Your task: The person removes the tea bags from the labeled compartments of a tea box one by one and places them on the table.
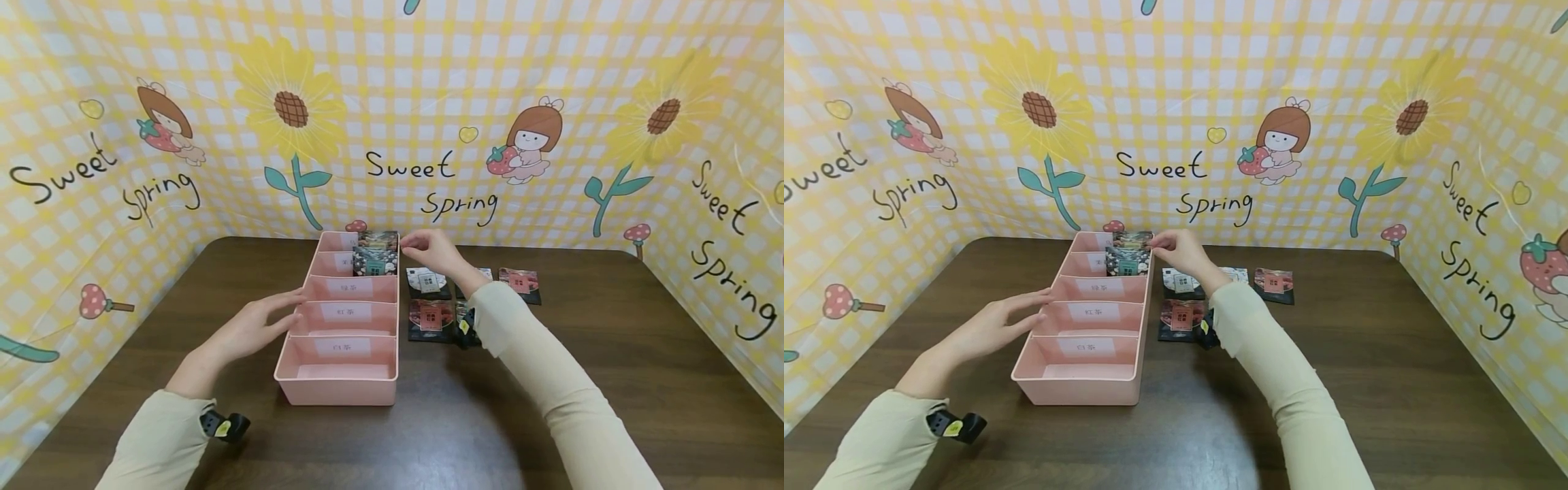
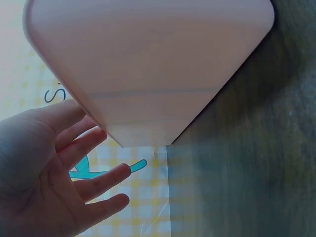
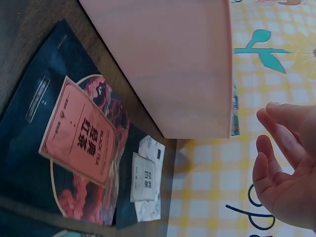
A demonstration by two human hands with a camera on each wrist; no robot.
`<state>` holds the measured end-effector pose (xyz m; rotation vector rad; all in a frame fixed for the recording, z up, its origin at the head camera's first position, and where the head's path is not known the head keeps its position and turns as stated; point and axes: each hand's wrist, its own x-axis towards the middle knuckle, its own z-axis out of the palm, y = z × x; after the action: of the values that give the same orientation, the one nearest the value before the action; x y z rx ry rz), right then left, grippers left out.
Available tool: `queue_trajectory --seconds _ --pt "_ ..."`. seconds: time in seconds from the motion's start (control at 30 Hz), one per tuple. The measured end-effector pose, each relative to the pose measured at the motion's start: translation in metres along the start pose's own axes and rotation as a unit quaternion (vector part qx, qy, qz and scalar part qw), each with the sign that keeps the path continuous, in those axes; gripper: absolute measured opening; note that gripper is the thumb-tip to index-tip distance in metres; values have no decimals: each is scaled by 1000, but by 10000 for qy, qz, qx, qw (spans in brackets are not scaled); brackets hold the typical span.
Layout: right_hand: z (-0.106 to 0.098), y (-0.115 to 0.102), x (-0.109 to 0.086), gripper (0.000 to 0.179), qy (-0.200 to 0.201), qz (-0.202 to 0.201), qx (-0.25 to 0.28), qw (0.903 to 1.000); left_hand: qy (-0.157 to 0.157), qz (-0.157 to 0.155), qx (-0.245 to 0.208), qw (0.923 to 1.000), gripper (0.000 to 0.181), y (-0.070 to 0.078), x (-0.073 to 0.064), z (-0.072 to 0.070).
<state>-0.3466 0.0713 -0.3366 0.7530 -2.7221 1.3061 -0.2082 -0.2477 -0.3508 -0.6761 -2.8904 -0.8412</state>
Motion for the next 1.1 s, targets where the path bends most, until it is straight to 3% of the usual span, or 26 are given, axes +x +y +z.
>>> queue_trajectory --seconds 0.4,0.7,1.1 --pt "23 -2 12 20 159 362 -245 9989 38 34 47 10000 39 -1 1 1" --pt "29 -3 16 20 240 683 -639 9953 -67 -31 -2 10000 41 1 0 0" --pt "33 -11 16 22 348 797 -1342 9871 -64 -49 -1 10000 41 1 0 0"
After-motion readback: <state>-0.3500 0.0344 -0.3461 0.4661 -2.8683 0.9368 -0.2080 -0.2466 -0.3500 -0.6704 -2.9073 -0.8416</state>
